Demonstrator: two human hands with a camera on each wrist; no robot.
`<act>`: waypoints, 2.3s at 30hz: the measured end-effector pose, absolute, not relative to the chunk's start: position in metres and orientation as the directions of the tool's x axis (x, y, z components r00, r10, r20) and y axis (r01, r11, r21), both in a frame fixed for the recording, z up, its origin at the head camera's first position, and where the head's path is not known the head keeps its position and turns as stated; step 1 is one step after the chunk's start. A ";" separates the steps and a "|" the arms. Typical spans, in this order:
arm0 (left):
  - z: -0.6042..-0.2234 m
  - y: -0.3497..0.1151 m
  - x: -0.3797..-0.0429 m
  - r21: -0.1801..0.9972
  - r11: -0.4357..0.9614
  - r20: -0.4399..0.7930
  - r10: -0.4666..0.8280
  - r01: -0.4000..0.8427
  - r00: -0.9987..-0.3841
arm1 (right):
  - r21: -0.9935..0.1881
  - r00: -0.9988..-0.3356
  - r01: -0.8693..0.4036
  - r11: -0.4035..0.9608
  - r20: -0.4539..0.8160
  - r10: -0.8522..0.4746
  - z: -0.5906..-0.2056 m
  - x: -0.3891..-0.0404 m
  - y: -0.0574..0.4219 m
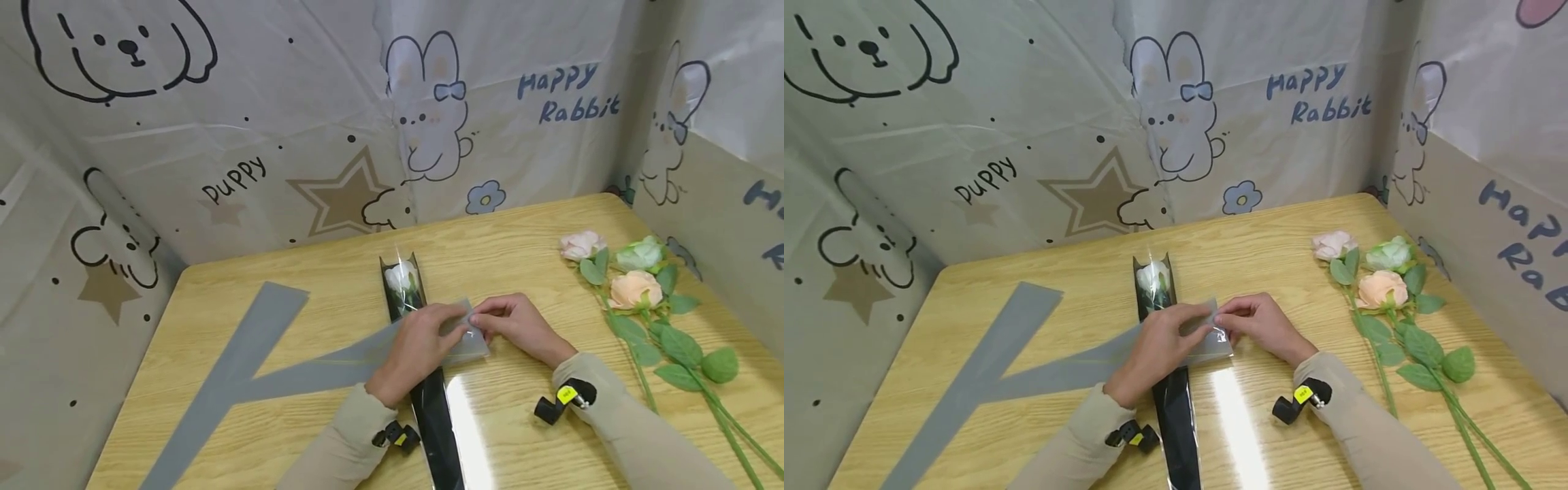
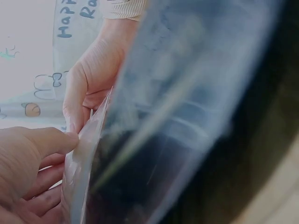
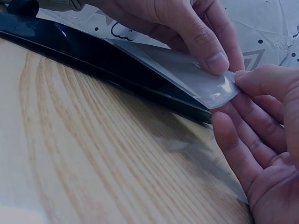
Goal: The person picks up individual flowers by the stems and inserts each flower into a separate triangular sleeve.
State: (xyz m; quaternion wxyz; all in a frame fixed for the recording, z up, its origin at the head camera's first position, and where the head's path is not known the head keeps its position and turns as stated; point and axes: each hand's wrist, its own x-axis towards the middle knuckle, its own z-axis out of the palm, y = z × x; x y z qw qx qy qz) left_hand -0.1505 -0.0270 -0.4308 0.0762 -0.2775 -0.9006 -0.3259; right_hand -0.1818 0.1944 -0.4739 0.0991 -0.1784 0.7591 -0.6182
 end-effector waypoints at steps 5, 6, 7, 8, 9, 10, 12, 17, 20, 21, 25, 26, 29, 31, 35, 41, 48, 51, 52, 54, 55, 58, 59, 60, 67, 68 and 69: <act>-0.431 -0.027 -0.150 0.532 0.647 0.315 0.448 0.547 -0.837 | -0.976 -0.914 -0.139 0.167 0.061 -0.401 -0.474 -0.182 0.194; -0.431 -0.027 -0.149 0.531 0.647 0.315 0.447 0.546 -0.837 | -0.976 -0.914 -0.139 0.167 0.061 -0.401 -0.474 -0.182 0.194; -0.430 -0.027 -0.149 0.529 0.648 0.317 0.448 0.548 -0.836 | -0.976 -0.913 -0.142 0.167 0.064 -0.402 -0.474 -0.182 0.194; -0.430 -0.027 -0.149 0.528 0.648 0.319 0.448 0.549 -0.835 | -0.976 -0.913 -0.143 0.167 0.064 -0.404 -0.474 -0.182 0.194; -0.430 -0.027 -0.149 0.524 0.649 0.322 0.448 0.552 -0.834 | -0.975 -0.912 -0.144 0.170 0.064 -0.404 -0.474 -0.182 0.194; -0.430 -0.027 -0.149 0.526 0.647 0.324 0.448 0.552 -0.833 | -0.975 -0.912 -0.146 0.169 0.066 -0.406 -0.474 -0.182 0.194; -0.431 -0.026 -0.149 0.526 0.645 0.330 0.447 0.555 -0.832 | -0.973 -0.911 -0.152 0.173 0.070 -0.407 -0.474 -0.182 0.194; -0.432 -0.026 -0.150 0.520 0.643 0.346 0.443 0.562 -0.827 | -0.972 -0.906 -0.164 0.167 0.081 -0.416 -0.475 -0.182 0.194; -0.432 -0.026 -0.150 0.517 0.645 0.352 0.440 0.563 -0.826 | -0.973 -0.904 -0.162 0.162 0.081 -0.419 -0.475 -0.182 0.194; -0.432 -0.026 -0.150 0.513 0.646 0.355 0.440 0.565 -0.825 | -0.974 -0.904 -0.160 0.162 0.078 -0.419 -0.475 -0.182 0.194; -0.432 -0.026 -0.150 0.517 0.648 0.350 0.435 0.559 -0.829 | -0.974 -0.904 -0.158 0.164 0.076 -0.420 -0.475 -0.182 0.194; -0.432 -0.026 -0.150 0.517 0.650 0.348 0.436 0.558 -0.830 | -0.973 -0.904 -0.160 0.165 0.077 -0.421 -0.475 -0.182 0.194; -0.433 -0.026 -0.150 0.517 0.653 0.339 0.438 0.554 -0.833 | -0.972 -0.905 -0.157 0.173 0.072 -0.419 -0.474 -0.182 0.193; -0.433 -0.026 -0.150 0.513 0.655 0.337 0.440 0.554 -0.832 | -0.972 -0.906 -0.155 0.178 0.068 -0.418 -0.474 -0.181 0.193; -0.433 -0.027 -0.151 0.507 0.659 0.340 0.440 0.556 -0.831 | -0.972 -0.908 -0.146 0.182 0.059 -0.414 -0.473 -0.181 0.193; -0.432 -0.026 -0.150 0.508 0.658 0.338 0.442 0.556 -0.831 | -0.971 -0.910 -0.143 0.191 0.053 -0.411 -0.472 -0.181 0.192; -0.432 -0.025 -0.150 0.516 0.650 0.351 0.435 0.559 -0.829 | -0.963 -0.916 -0.144 0.229 0.043 -0.398 -0.472 -0.182 0.193; -0.432 -0.025 -0.150 0.517 0.653 0.348 0.430 0.553 -0.833 | -0.961 -0.920 -0.143 0.236 0.042 -0.389 -0.474 -0.182 0.194; -0.431 -0.025 -0.150 0.517 0.654 0.348 0.429 0.553 -0.833 | -0.961 -0.921 -0.143 0.238 0.042 -0.387 -0.475 -0.182 0.194; -0.432 -0.026 -0.150 0.517 0.652 0.353 0.427 0.554 -0.832 | -0.961 -0.922 -0.145 0.237 0.044 -0.384 -0.475 -0.182 0.194; -0.431 -0.026 -0.150 0.518 0.650 0.357 0.426 0.555 -0.832 | -0.961 -0.922 -0.146 0.235 0.047 -0.384 -0.475 -0.182 0.194; -0.431 -0.027 -0.150 0.516 0.645 0.373 0.423 0.564 -0.826 | -0.964 -0.922 -0.146 0.223 0.051 -0.384 -0.475 -0.182 0.194; -0.431 -0.027 -0.150 0.518 0.642 0.379 0.422 0.566 -0.824 | -0.965 -0.921 -0.146 0.217 0.053 -0.385 -0.475 -0.182 0.193; -0.431 -0.027 -0.150 0.517 0.639 0.387 0.419 0.569 -0.822 | -0.966 -0.921 -0.146 0.215 0.053 -0.385 -0.475 -0.182 0.193; -0.430 -0.028 -0.151 0.501 0.625 0.454 0.400 0.599 -0.796 | -0.971 -0.921 -0.134 0.196 0.049 -0.388 -0.476 -0.182 0.193; -0.430 -0.028 -0.151 0.503 0.620 0.462 0.395 0.602 -0.794 | -0.973 -0.919 -0.133 0.191 0.049 -0.390 -0.476 -0.182 0.194; -0.429 -0.028 -0.152 0.503 0.617 0.471 0.391 0.605 -0.790 | -0.974 -0.918 -0.131 0.186 0.049 -0.393 -0.476 -0.182 0.194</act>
